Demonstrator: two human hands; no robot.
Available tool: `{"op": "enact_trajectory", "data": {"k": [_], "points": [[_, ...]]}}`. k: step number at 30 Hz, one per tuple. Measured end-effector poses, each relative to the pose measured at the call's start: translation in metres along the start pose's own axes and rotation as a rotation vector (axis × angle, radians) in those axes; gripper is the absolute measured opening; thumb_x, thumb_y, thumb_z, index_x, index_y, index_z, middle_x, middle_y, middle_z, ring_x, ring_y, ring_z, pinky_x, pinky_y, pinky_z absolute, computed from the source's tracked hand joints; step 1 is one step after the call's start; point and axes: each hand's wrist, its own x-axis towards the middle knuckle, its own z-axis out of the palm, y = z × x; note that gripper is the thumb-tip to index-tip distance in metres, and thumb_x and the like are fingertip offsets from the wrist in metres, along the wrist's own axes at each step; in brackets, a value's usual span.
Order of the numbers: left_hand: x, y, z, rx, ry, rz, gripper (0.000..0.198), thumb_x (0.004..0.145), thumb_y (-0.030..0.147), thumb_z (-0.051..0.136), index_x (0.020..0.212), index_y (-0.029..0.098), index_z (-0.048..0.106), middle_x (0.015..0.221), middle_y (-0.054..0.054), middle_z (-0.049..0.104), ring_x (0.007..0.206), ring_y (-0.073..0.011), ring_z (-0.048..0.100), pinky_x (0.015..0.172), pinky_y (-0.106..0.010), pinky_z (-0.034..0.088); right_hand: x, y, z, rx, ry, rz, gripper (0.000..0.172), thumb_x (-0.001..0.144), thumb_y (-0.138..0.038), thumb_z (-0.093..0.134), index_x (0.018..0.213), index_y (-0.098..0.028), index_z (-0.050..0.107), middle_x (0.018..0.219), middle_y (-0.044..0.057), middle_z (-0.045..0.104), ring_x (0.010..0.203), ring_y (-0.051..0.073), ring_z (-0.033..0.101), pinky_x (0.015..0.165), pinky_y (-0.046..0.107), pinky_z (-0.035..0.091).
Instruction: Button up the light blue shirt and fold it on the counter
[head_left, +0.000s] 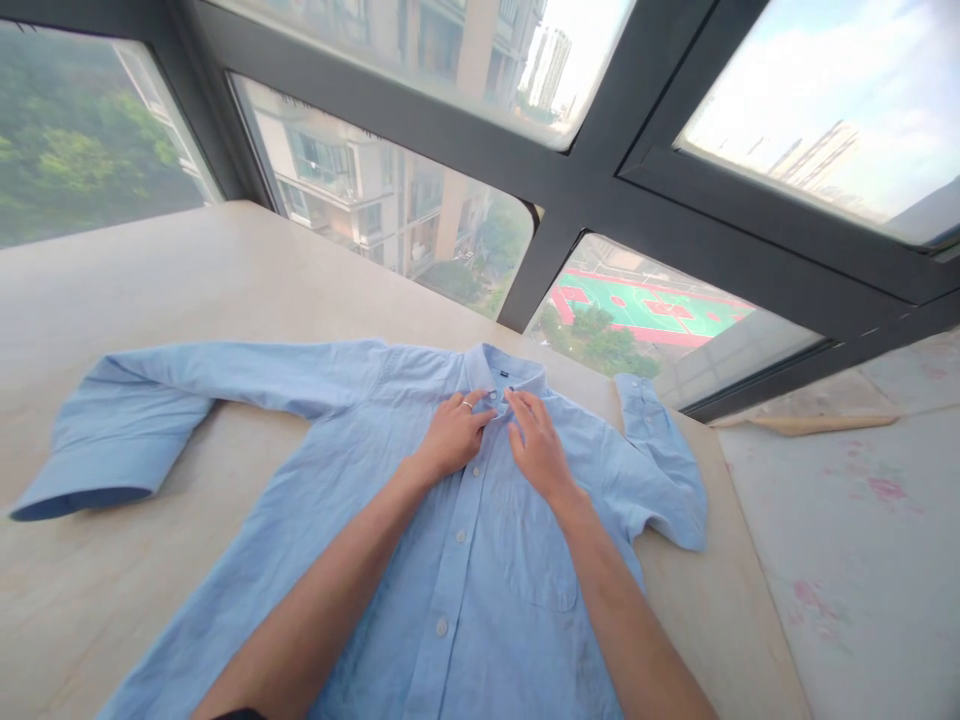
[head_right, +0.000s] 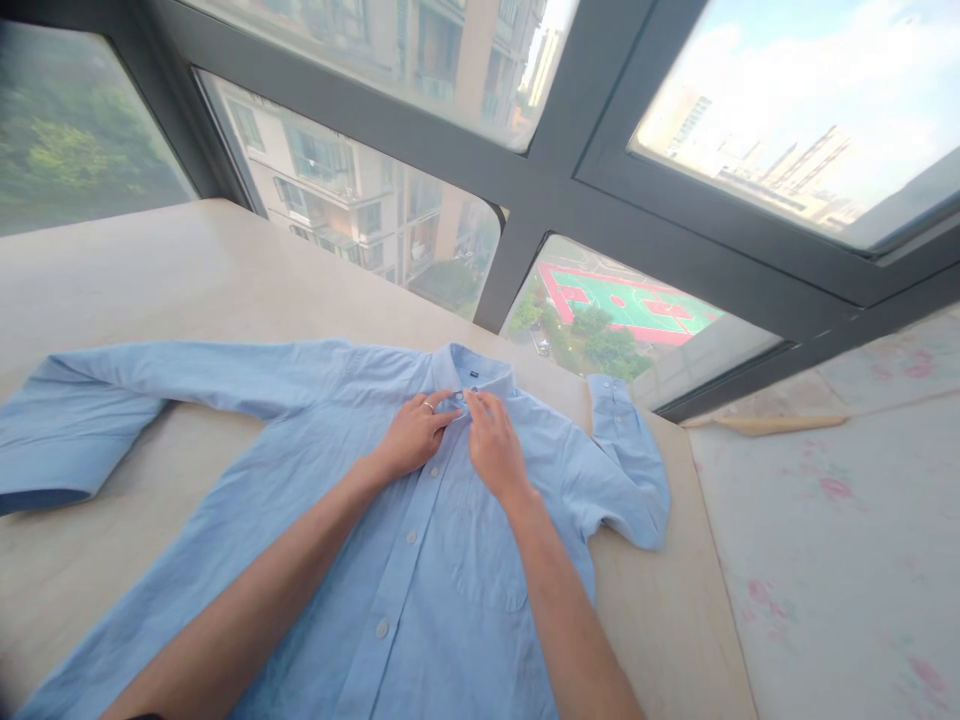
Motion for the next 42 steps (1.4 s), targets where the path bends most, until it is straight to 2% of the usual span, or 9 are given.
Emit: {"op": "enact_trajectory", "data": {"k": [4,7,12,15,18,22,26,34,42], "points": [[0.001,-0.001,-0.002,0.017,-0.034,0.035,0.041,0.090,0.013,0.048,0.122,0.028,0.069,0.144,-0.008,0.053,0.101,-0.0246,0.058,0.093,-0.044,0.048,0.020,0.004,-0.008,-0.149,-0.080,-0.078,0.044,0.087,-0.002,0.047,0.117,-0.027,0.069,0.127,0.011,0.054,0.103,0.024,0.059,0.092,0.044,0.053],[0.003,-0.007,-0.002,-0.038,-0.031,0.046,0.036,0.091,0.013,0.047,0.113,0.025,0.072,0.140,-0.007,0.057,0.099,-0.0235,0.059,0.093,-0.043,0.049,0.022,0.006,-0.006,-0.178,-0.138,-0.094,0.035,0.087,-0.007,0.055,0.109,-0.028,0.072,0.124,0.010,0.054,0.099,0.023,0.060,0.083,0.039,0.056],[0.003,-0.016,-0.001,-0.225,0.034,0.000,0.026,0.090,0.017,0.054,0.105,0.022,0.075,0.134,-0.010,0.058,0.115,-0.0234,0.058,0.101,-0.038,0.046,0.017,0.010,0.003,-0.182,-0.142,-0.092,0.023,0.087,-0.012,0.059,0.099,-0.025,0.074,0.127,0.011,0.054,0.096,0.022,0.063,0.076,0.036,0.057],[0.003,-0.017,-0.003,-0.266,0.048,-0.032,0.023,0.090,0.019,0.055,0.100,0.021,0.076,0.124,-0.011,0.059,0.104,-0.0205,0.062,0.095,-0.035,0.050,0.014,0.013,0.006,-0.146,-0.144,-0.164,0.027,0.087,-0.008,0.056,0.098,-0.025,0.073,0.130,0.009,0.054,0.099,0.022,0.063,0.079,0.034,0.056],[0.002,-0.013,-0.008,-0.237,0.020,-0.022,0.026,0.091,0.016,0.051,0.096,0.021,0.076,0.102,-0.009,0.062,0.087,-0.0175,0.062,0.083,-0.031,0.051,0.011,0.016,0.010,-0.083,-0.157,-0.231,0.034,0.088,-0.003,0.050,0.106,-0.025,0.070,0.129,0.008,0.058,0.100,0.020,0.064,0.082,0.033,0.055],[0.002,-0.007,-0.012,-0.184,-0.040,0.010,0.028,0.091,0.015,0.050,0.092,0.022,0.076,0.082,-0.006,0.063,0.081,-0.0188,0.059,0.077,-0.030,0.049,0.009,0.019,0.011,0.032,-0.167,-0.227,0.030,0.089,-0.004,0.047,0.101,-0.022,0.068,0.107,0.006,0.067,0.097,0.018,0.065,0.083,0.030,0.054],[0.004,0.000,-0.012,-0.195,-0.037,-0.067,0.025,0.090,0.015,0.052,0.091,0.022,0.076,0.086,-0.006,0.068,0.085,-0.0200,0.061,0.080,-0.030,0.048,0.008,0.018,0.011,0.048,-0.141,-0.209,0.027,0.090,-0.006,0.045,0.095,-0.020,0.068,0.094,0.006,0.066,0.089,0.019,0.064,0.079,0.030,0.053],[0.008,0.014,-0.017,-0.147,-0.092,-0.236,0.018,0.087,0.015,0.053,0.086,0.017,0.071,0.087,-0.009,0.071,0.089,-0.0242,0.065,0.081,-0.033,0.049,0.008,0.020,0.012,0.092,-0.077,-0.206,0.028,0.096,-0.017,0.043,0.090,-0.022,0.070,0.089,0.007,0.067,0.085,0.018,0.063,0.076,0.031,0.052],[0.010,0.015,-0.026,-0.274,-0.130,-0.301,0.018,0.085,0.015,0.052,0.086,0.020,0.070,0.089,-0.005,0.073,0.086,-0.0211,0.066,0.076,-0.029,0.047,0.009,0.021,0.013,0.096,-0.054,-0.255,0.027,0.099,-0.021,0.045,0.089,-0.022,0.070,0.092,0.007,0.073,0.086,0.018,0.067,0.080,0.032,0.054]]}}
